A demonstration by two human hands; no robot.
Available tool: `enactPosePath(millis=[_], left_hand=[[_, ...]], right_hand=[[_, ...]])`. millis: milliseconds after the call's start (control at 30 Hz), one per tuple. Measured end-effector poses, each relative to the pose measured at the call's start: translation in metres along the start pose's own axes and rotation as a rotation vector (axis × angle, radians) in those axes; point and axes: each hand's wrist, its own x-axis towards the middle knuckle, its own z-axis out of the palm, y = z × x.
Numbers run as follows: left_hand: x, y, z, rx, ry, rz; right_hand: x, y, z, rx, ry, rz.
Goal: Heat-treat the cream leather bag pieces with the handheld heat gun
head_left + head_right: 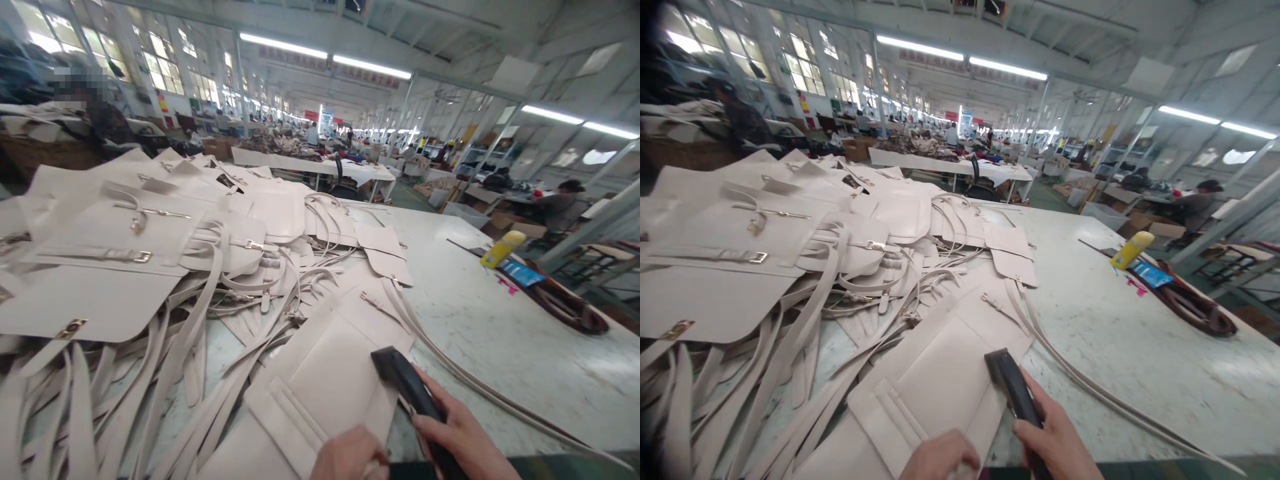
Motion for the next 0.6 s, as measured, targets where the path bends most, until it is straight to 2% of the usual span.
enactPosePath(millis=[67, 133, 167, 233, 333, 433, 533, 600], left_hand=[[0.024, 0.001, 0.004, 0.306, -0.122, 0.151], [0.044, -0.005, 0.011, 0.714, -0.213, 0.306], [0.051, -0.011, 0.013, 0.888, -0.228, 0.361], [0.059, -0.023, 0.017, 1.094, -0.226, 0.423], [0.061, -0.034, 0.018, 1.225, -0.197, 0.485], [0.06, -0.035, 0.016, 1.239, -0.212, 0.515], [0.06, -0.031, 0.017, 1.229, -0.239, 0.53], [0.06, -0.029, 0.018, 1.226, -0.25, 0.536]], right_hand=[[-0.002, 0.018, -0.01, 0.056, 0.013, 0.012], [0.003, 0.03, -0.015, 0.128, 0.033, 0.014], [0.008, 0.032, -0.017, 0.156, 0.045, 0.011], [0.019, 0.029, -0.019, 0.188, 0.082, 0.0], [0.025, 0.013, -0.026, 0.177, 0.184, 0.014], [0.008, -0.001, -0.033, 0.139, 0.228, 0.02], [-0.016, 0.0, -0.037, 0.088, 0.105, 0.04], [-0.024, 0.005, -0.037, 0.054, 0.009, 0.07]])
